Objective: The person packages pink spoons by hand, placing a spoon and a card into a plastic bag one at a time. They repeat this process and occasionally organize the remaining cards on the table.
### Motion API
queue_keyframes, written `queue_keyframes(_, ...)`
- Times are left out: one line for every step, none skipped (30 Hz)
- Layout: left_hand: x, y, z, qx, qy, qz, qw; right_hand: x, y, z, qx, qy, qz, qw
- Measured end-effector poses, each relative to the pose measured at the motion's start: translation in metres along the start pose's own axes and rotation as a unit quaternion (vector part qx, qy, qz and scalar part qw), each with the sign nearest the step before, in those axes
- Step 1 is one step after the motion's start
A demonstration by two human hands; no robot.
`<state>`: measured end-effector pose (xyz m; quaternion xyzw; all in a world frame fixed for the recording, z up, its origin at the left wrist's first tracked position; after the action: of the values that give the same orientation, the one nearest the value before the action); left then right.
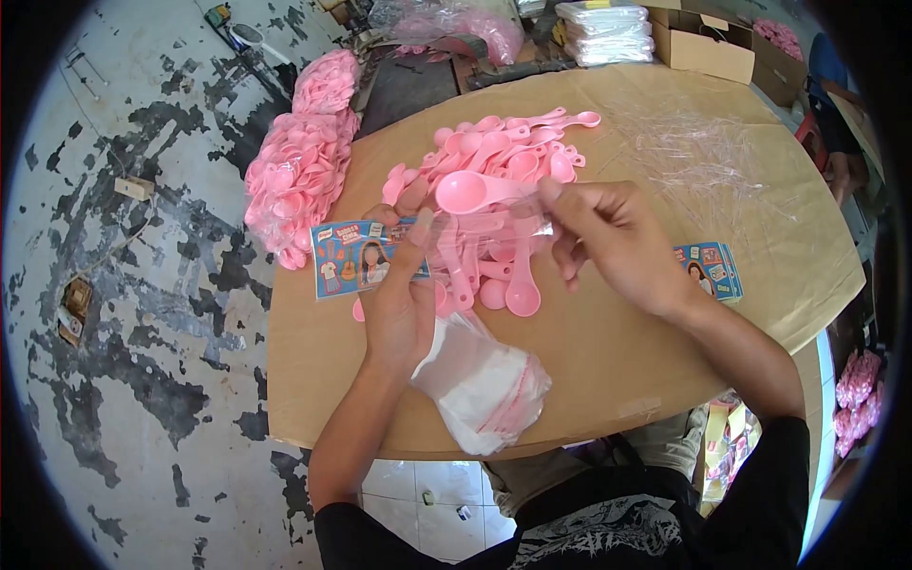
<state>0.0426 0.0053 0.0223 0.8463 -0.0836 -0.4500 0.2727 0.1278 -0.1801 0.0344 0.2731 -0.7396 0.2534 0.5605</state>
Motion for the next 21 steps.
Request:
queue_keyframes(-0.002,-0.002,-0.002,0.003,0.0,0.006,1.0,0.002,-0.006,-0.001,-0.034,-0.016,0.016,0.999)
queue_keyframes(-0.004,-0.004,-0.004,0.006,0.0,0.011,1.0,0.003,-0.011,-0.003,-0.068,-0.031,0.031,0.997)
queue_keyframes(-0.007,-0.006,-0.006,0.009,0.0,0.017,1.0,0.005,-0.018,-0.005,-0.101,-0.047,0.046,0.993)
queue_keyframes(-0.008,-0.008,-0.007,0.005,0.001,0.026,1.0,0.007,-0.024,-0.006,-0.106,-0.046,0.065,0.991)
queue_keyframes(-0.008,-0.01,-0.008,0.001,0.001,0.036,0.999,0.01,-0.032,-0.006,-0.112,-0.045,0.085,0.989)
queue_keyframes(-0.009,-0.01,-0.009,-0.003,0.002,0.046,0.999,0.012,-0.039,-0.007,-0.118,-0.044,0.105,0.987)
queue_keyframes(-0.01,-0.011,-0.011,-0.014,0.004,0.053,0.999,0.009,-0.047,-0.008,-0.113,-0.064,0.147,0.981)
queue_keyframes(-0.011,-0.01,-0.012,-0.025,0.006,0.059,0.998,0.003,-0.054,-0.009,-0.108,-0.083,0.188,0.973)
queue_keyframes(-0.012,-0.01,-0.012,-0.036,0.007,0.065,0.997,0.001,-0.056,-0.01,-0.104,-0.101,0.229,0.963)
queue_keyframes(-0.013,-0.01,-0.012,-0.038,0.008,0.067,0.997,0.001,-0.055,-0.01,-0.095,-0.105,0.225,0.964)
queue_keyframes(-0.013,-0.01,-0.012,-0.039,0.008,0.069,0.997,0.001,-0.054,-0.009,-0.087,-0.108,0.222,0.965)
queue_keyframes(-0.014,-0.01,-0.011,-0.039,0.008,0.072,0.997,0.001,-0.054,-0.007,-0.08,-0.111,0.218,0.966)
queue_keyframes(-0.013,-0.01,-0.011,-0.025,0.009,0.066,0.997,0.003,-0.051,-0.006,-0.074,-0.122,0.2,0.969)
queue_keyframes(-0.012,-0.012,-0.01,-0.012,0.011,0.059,0.998,0.005,-0.046,-0.004,-0.069,-0.133,0.181,0.972)
queue_keyframes(-0.012,-0.013,-0.01,0.002,0.013,0.053,0.999,0.008,-0.041,-0.002,-0.062,-0.143,0.162,0.974)
queue_keyframes(-0.011,-0.01,-0.009,0.021,0.003,0.06,0.998,0.009,-0.037,0.0,-0.049,-0.127,0.164,0.977)
queue_keyframes(-0.008,-0.006,-0.008,0.041,-0.006,0.068,0.997,0.011,-0.033,0.003,-0.036,-0.112,0.168,0.979)
queue_keyframes(-0.006,-0.002,-0.007,0.06,-0.016,0.075,0.995,0.01,-0.029,0.005,-0.024,-0.095,0.17,0.981)
queue_keyframes(-0.001,-0.001,-0.004,0.047,-0.036,0.081,0.995,0.008,-0.025,0.005,-0.002,-0.098,0.163,0.982)
queue_keyframes(0.004,0.001,0.0,0.034,-0.056,0.088,0.994,0.005,-0.021,0.005,0.019,-0.101,0.156,0.983)
queue_keyframes(0.008,0.004,0.004,0.021,-0.076,0.094,0.993,0.002,-0.017,0.006,0.04,-0.104,0.148,0.983)
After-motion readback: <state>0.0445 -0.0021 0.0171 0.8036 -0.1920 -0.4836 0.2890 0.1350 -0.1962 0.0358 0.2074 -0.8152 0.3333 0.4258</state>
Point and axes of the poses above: each hand's wrist, its own z-axis away from the middle knuckle, its own y-axis out of the palm, x = y × z, the point moved 4 cm from there along -z, towards the middle knuckle, and after that the axes turned 6 degrees about z, right-handed, at the moved point
